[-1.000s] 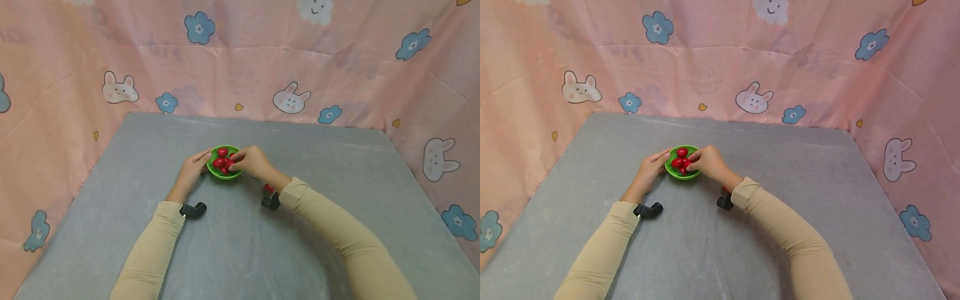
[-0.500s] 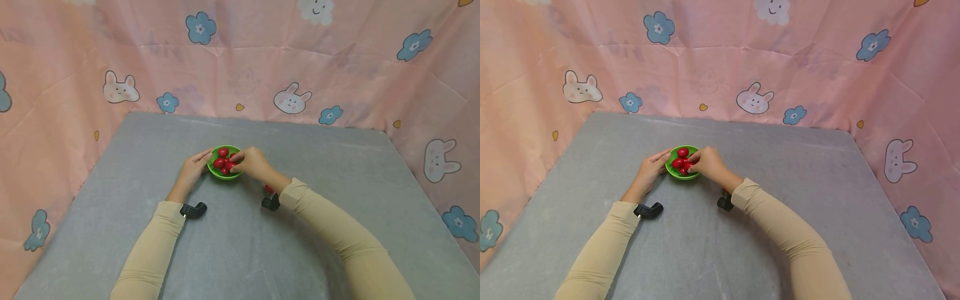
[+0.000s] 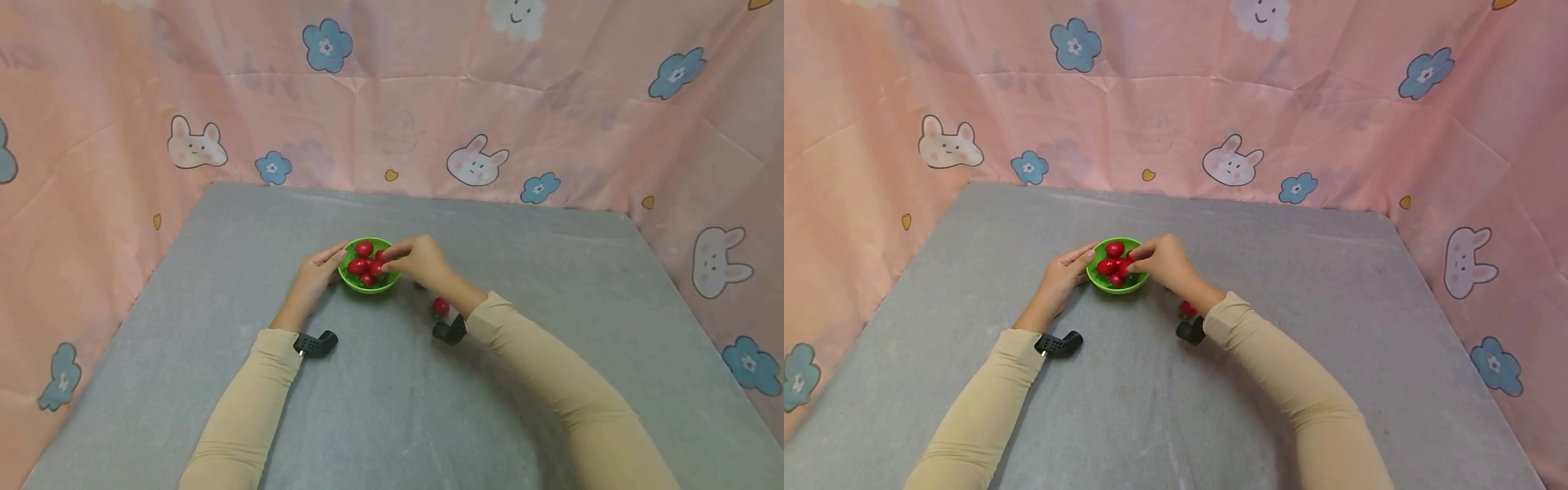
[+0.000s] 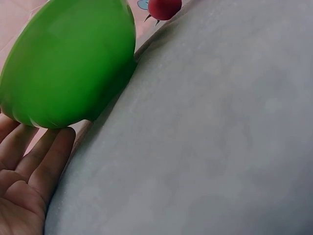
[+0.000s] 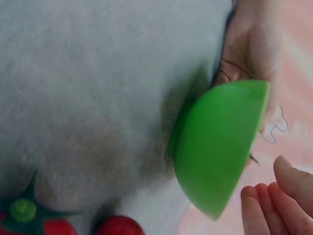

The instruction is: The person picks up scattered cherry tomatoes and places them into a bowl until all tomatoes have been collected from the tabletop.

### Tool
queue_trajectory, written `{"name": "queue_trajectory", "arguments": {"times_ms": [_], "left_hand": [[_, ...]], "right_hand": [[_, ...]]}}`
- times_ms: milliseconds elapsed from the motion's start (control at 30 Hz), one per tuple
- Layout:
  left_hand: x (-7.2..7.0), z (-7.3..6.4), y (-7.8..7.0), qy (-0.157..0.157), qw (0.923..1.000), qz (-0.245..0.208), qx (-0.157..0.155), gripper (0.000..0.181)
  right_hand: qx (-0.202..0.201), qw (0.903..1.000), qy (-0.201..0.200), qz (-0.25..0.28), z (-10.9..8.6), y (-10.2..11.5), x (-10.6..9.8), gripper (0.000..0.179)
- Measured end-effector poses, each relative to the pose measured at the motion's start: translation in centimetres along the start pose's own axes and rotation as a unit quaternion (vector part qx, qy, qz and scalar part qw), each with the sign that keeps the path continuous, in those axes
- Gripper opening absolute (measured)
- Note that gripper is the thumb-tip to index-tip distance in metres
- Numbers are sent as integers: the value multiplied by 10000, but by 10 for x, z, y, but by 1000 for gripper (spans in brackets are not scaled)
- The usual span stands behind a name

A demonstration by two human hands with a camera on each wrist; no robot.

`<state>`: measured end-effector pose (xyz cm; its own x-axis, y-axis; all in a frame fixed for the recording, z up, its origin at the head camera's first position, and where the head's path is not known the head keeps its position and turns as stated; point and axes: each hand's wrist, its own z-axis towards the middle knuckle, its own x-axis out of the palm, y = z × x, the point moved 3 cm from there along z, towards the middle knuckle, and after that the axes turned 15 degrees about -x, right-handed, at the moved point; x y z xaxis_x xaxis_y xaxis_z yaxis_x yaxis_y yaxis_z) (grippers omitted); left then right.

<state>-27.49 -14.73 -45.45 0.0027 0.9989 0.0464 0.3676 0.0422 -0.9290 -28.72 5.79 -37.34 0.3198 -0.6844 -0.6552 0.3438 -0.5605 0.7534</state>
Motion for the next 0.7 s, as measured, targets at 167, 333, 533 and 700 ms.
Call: {"name": "queue_trajectory", "arguments": {"times_ms": [167,333,533,700], "left_hand": [[0,-1,0,20,10000,6,14,42],[-1,0,0,-1,10000,29,-15,42],[0,1,0,10,10000,-23,64,42],[0,1,1,2,9998,-14,179,41]], "right_hand": [[175,9988,-286,365,-5,-4,-11,27],[203,9973,-448,537,-10,-8,-21,30],[326,9973,-451,480,-17,-15,-30,31],[538,9959,-427,586,-20,-25,-34,34]]}}
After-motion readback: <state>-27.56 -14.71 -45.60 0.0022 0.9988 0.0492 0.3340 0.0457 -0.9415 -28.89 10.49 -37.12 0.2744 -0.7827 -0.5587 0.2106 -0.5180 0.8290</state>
